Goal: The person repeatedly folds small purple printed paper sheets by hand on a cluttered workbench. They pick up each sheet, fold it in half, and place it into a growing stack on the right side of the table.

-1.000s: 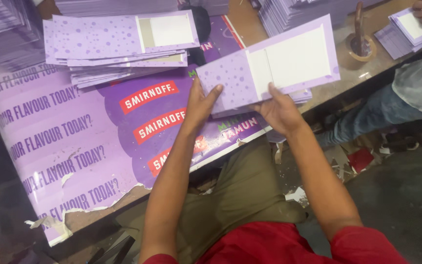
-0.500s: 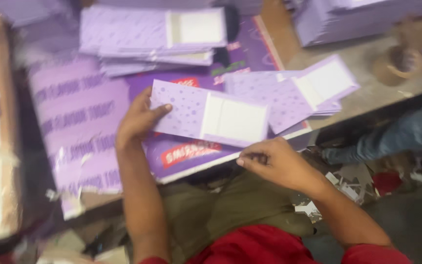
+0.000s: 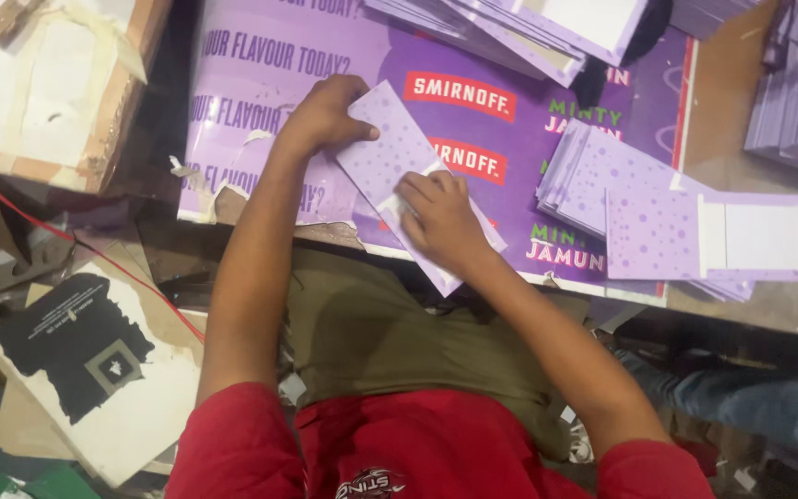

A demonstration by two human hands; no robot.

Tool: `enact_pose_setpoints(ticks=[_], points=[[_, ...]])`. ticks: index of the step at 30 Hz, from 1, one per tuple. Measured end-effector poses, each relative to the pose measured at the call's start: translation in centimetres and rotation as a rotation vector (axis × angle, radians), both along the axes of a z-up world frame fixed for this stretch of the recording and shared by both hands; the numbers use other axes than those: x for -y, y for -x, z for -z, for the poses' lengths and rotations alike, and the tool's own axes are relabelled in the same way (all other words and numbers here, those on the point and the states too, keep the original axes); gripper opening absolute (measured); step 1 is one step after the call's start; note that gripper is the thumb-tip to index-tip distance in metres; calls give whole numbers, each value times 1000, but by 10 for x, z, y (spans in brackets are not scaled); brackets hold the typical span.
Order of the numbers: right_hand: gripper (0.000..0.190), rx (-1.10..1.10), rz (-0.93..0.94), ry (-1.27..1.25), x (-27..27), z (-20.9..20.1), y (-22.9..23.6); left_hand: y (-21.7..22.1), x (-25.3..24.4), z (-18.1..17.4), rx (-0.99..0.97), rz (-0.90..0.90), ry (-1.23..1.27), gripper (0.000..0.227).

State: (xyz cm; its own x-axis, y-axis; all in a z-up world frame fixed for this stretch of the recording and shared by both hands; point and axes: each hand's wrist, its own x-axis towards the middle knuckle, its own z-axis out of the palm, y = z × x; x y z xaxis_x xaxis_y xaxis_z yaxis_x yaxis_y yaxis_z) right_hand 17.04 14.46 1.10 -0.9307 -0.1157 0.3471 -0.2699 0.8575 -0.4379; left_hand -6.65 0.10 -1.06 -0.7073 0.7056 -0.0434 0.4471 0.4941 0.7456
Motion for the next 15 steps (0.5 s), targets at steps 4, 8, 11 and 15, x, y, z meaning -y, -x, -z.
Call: enact_pose_setpoints(ticks=[4, 8, 11, 15], points=[[29, -39, 49, 54, -1, 12, 1, -20, -2, -31, -105, -115, 61, 58], [26, -21, 81, 26, -3, 18, 2, -85, -19, -59, -426, 4, 70, 33], [28, -24, 90, -60, -2, 16, 4, -144, -36, -64, -685, 234, 247, 33], [43, -86, 147, -7, -3, 10, 7, -121, -19, -51, -702, 2, 36, 46]])
